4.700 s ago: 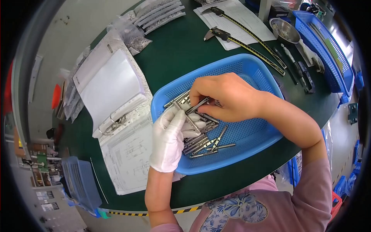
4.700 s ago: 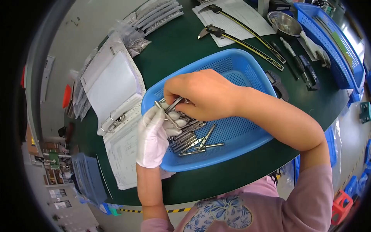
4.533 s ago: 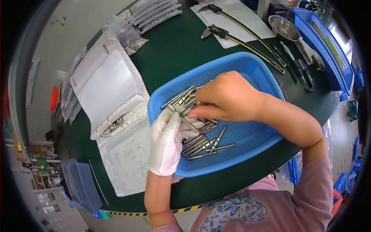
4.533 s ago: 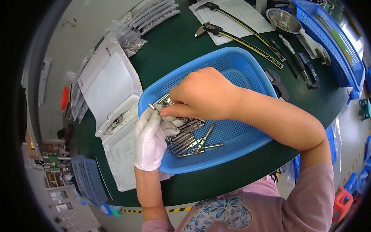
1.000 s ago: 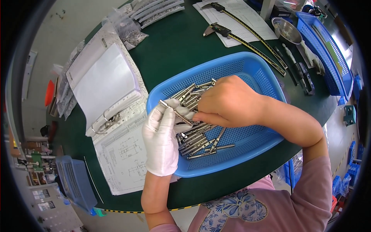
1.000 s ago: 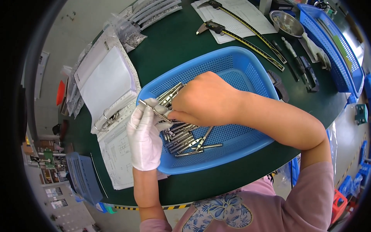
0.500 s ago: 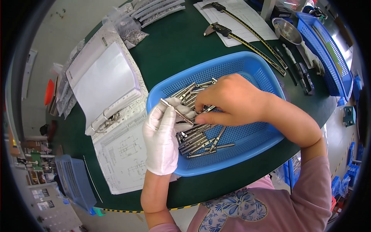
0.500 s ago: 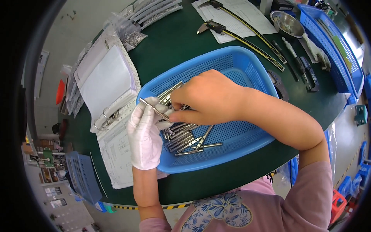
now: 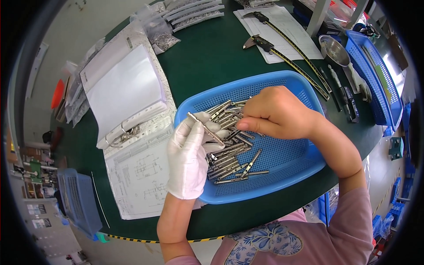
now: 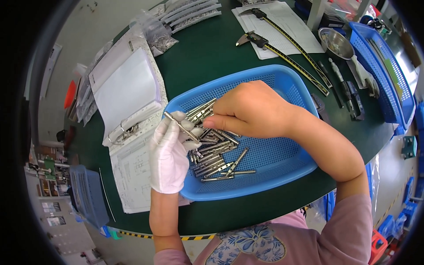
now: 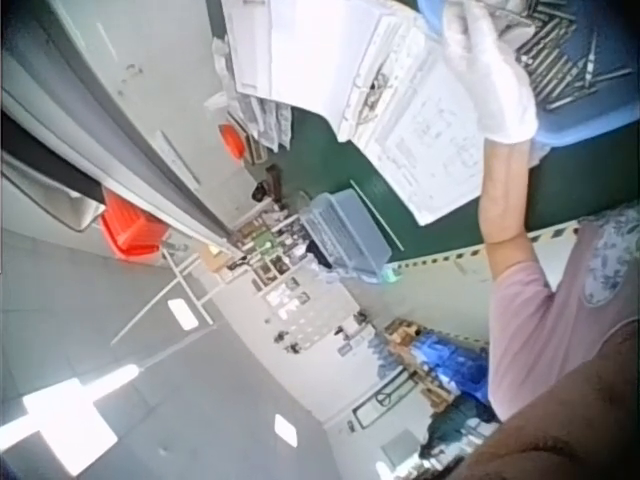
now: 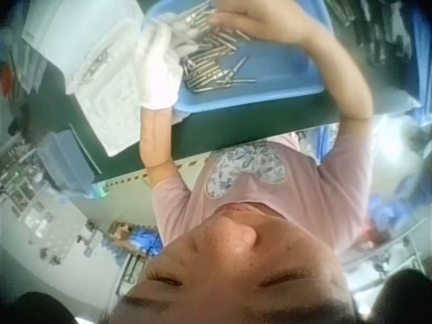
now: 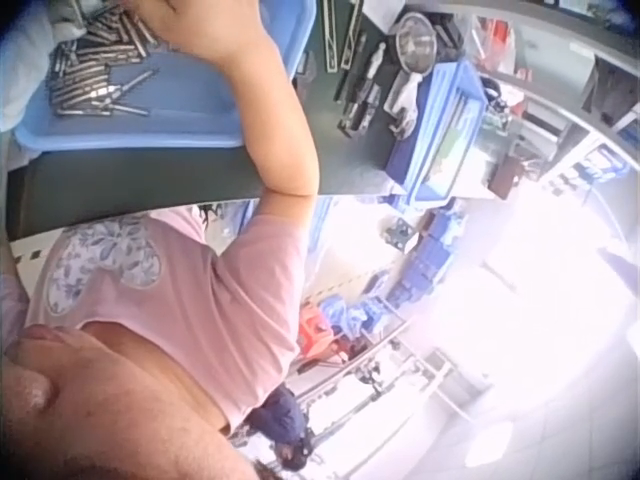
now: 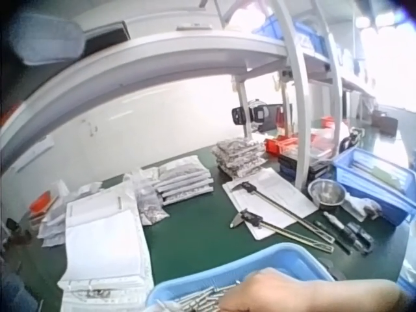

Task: Inspecting and sorting small metal rods from a basket at a factory workbench.

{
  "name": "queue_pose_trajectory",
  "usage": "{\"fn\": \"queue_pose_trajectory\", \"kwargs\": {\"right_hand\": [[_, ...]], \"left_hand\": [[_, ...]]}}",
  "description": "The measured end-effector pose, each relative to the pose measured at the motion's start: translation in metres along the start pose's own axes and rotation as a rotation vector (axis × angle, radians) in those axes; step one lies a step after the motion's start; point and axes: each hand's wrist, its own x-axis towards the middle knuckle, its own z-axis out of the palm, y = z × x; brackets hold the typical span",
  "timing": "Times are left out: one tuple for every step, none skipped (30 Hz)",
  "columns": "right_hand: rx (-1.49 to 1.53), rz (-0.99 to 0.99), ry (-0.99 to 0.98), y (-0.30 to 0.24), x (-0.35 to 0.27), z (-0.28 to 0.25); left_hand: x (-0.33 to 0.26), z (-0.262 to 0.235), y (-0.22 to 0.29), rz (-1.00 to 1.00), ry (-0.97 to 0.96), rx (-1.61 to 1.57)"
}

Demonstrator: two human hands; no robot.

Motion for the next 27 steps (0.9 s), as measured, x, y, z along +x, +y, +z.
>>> {"fn": "queue_pose_trajectory", "kwargs": {"right_hand": [[0.000,-0.001,0.000,-0.003,0.001,0.001],[0.150,0.003,0.073,-0.008,0.002,0.002],[0.300,0.008,0.146,-0.010,0.003,0.002],[0.301,0.008,0.146,-0.008,0.003,0.003],[0.257,-0.034,0.134,-0.005,0.004,0.003],[0.209,-0.073,0.123,-0.003,0.003,0.002],[0.207,-0.070,0.126,-0.002,0.002,0.001],[0.135,-0.042,0.072,0.000,0.001,0.001],[0.066,-0.018,0.018,0.001,0.001,0.001],[0.068,-0.019,0.018,-0.001,0.001,0.002],[0.205,0.008,0.073,-0.005,0.002,0.003],[0.339,0.036,0.130,-0.008,0.002,0.002],[0.338,0.036,0.131,-0.006,0.001,0.003],[0.268,-0.010,0.123,-0.001,0.001,0.004],[0.199,-0.054,0.114,0.001,0.001,0.006],[0.199,-0.052,0.115,0.002,0.001,0.005],[0.158,-0.036,0.073,0.002,0.001,0.004],[0.118,-0.025,0.031,0.002,0.002,0.004],[0.119,-0.027,0.032,-0.001,0.002,0.003],[0.229,0.005,0.069,-0.006,0.002,0.002],[0.336,0.040,0.105,-0.008,0.002,0.001],[0.334,0.041,0.106,-0.007,0.002,0.001],[0.303,0.014,0.099,-0.005,0.002,0.000],[0.274,-0.014,0.093,-0.005,0.002,0.001],[0.275,-0.014,0.093,-0.005,0.002,0.001],[0.267,0.024,0.065,-0.006,0.003,0.001],[0.260,0.061,0.037,-0.006,0.003,0.001]], "left_hand": [[0.000,-0.001,-0.001,0.016,0.005,-0.022],[0.000,-0.002,-0.001,0.032,0.011,-0.044],[0.001,-0.002,-0.002,0.033,0.012,-0.043],[0.001,-0.003,-0.002,0.032,0.011,-0.049],[0.001,-0.003,-0.002,0.030,0.010,-0.054],[0.001,-0.003,-0.002,0.029,0.007,-0.054],[0.001,-0.002,-0.002,0.027,-0.003,-0.039],[0.001,-0.001,-0.002,0.024,-0.014,-0.023],[0.001,-0.001,-0.002,0.024,-0.012,-0.021],[0.001,-0.002,-0.002,0.021,0.005,-0.029],[0.001,-0.002,-0.002,0.019,0.023,-0.036],[0.001,-0.001,-0.002,0.020,0.021,-0.035],[0.001,-0.001,-0.002,0.023,0.007,-0.035],[0.001,0.000,-0.002,0.026,-0.007,-0.034],[0.001,-0.001,-0.002,0.024,-0.008,-0.034],[0.001,-0.001,-0.003,0.027,-0.006,-0.030],[0.001,-0.002,-0.003,0.029,-0.004,-0.026],[0.001,-0.002,-0.003,0.030,-0.002,-0.024],[0.001,-0.003,-0.002,0.032,0.000,-0.039],[0.001,-0.003,-0.002,0.035,0.002,-0.055],[0.001,-0.003,-0.002,0.035,0.000,-0.055],[0.001,-0.002,-0.002,0.028,-0.010,-0.038],[0.002,-0.001,-0.001,0.021,-0.021,-0.021],[0.001,-0.001,-0.001,0.020,-0.021,-0.021],[0.000,-0.001,-0.002,0.014,-0.034,0.003],[0.000,-0.001,-0.001,0.009,-0.047,0.027],[0.000,-0.002,-0.002,0.008,-0.045,0.028]]}}
